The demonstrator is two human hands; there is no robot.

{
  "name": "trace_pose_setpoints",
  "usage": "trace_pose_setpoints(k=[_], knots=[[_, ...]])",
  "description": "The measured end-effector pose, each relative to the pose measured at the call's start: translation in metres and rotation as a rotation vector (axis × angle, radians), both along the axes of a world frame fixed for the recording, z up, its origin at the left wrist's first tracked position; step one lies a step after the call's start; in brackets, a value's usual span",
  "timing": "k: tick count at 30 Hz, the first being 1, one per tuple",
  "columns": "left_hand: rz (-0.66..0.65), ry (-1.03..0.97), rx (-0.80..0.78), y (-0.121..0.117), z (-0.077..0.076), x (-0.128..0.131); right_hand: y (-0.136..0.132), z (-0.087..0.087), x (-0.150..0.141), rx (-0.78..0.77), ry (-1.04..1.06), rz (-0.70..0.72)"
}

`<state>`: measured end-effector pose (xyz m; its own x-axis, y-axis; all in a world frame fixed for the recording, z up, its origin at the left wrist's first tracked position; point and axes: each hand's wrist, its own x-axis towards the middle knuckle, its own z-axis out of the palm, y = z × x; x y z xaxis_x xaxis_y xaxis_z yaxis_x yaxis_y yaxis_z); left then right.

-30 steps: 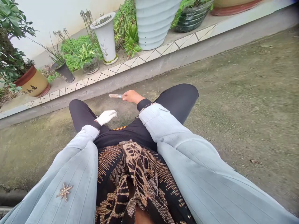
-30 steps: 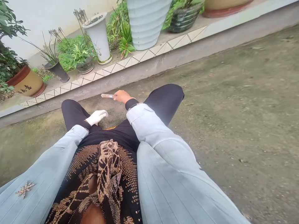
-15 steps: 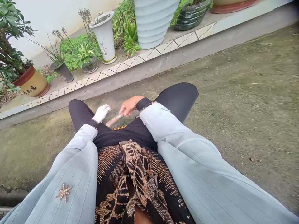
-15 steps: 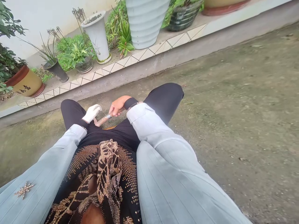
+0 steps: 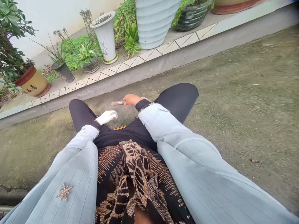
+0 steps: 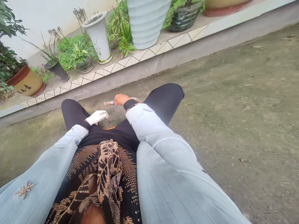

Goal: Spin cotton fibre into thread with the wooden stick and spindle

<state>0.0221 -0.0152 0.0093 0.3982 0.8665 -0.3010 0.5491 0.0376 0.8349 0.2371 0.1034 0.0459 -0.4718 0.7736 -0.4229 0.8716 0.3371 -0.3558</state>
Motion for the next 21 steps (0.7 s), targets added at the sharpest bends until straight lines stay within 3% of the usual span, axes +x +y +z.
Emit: trace_pose_setpoints(k=[4,7,9,11,14,16,17,19,21], knots=[[0.153,0.059,0.112,0.003,0.002,-0.007,-0.006,-0.006,-0.002,-0.214,-0.071,0.091],[0.282,0.043,0.127,0.008,0.002,-0.013,-0.008,-0.007,0.001,-0.51,-0.029,0.211],[0.352,0.0,0.108,0.01,0.001,-0.015,-0.006,-0.004,0.006,-0.69,0.12,0.282],[0.387,-0.039,0.077,0.011,0.001,-0.016,-0.002,0.002,0.013,-0.748,0.393,0.289],[0.327,-0.09,-0.009,0.009,0.001,-0.015,0.003,0.01,0.021,-0.643,0.906,0.108],[0.25,-0.118,-0.063,0.008,0.0,-0.012,0.006,0.012,0.022,-0.512,1.102,-0.103],[0.213,-0.124,-0.08,0.007,-0.001,-0.011,0.006,0.012,0.021,-0.439,1.105,-0.208],[0.158,-0.119,-0.076,0.005,-0.002,-0.008,0.008,0.009,0.018,-0.289,0.916,-0.35],[0.132,-0.108,-0.043,0.005,-0.004,-0.007,0.01,0.006,0.015,-0.137,0.587,-0.348]])
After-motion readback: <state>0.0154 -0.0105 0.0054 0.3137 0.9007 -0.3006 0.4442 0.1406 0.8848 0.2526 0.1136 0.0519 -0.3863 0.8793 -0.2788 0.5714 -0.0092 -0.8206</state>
